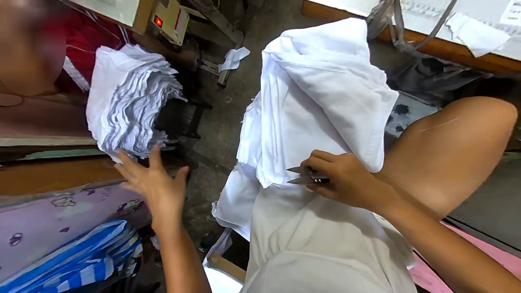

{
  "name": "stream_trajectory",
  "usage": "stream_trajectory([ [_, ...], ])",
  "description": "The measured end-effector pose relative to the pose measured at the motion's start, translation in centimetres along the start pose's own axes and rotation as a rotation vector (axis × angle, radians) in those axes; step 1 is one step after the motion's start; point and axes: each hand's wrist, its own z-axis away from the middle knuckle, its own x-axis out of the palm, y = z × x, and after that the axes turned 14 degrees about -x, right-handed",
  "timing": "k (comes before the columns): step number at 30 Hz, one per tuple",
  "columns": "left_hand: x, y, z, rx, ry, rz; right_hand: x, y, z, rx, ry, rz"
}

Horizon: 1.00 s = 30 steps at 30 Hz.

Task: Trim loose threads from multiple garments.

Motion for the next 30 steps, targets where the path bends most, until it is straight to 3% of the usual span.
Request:
stream_trajectory([
  [5,4.3,7.1,6.4,0.252,-0.210,0.542,-1.8,1.0,0.0,0.180,0.198,-0.277],
  [7,5.8,9.6,9.3,0.322,-0.273,0.708,-2.5,1.2,0.1,0.182,0.192,-0.338],
  [13,6.9,10.5,11.2,0.322,-0.234,0.739,-0.5,-0.1,0.6,0.047,-0.116,-0.051],
  [19,6.5,9.4,10.1,0.250,-0.153,0.756,-0.5,1.1,1.0,0.058,0.051,-0.134],
  [23,6.0,10.2,10.4,0.237,-0.231,0.739,-0.7,0.9,0.8,0.022,-0.033,-0.074],
  [27,6.0,10.6,10.3,0.229,-0.201,0.811,1.1,0.5,0.4,-0.101,-0.027,0.110],
  [30,5.7,10.7,10.1,0.240,-0.142,0.873,0.5,0.9,0.6,-0.021,0.094,-0.042],
])
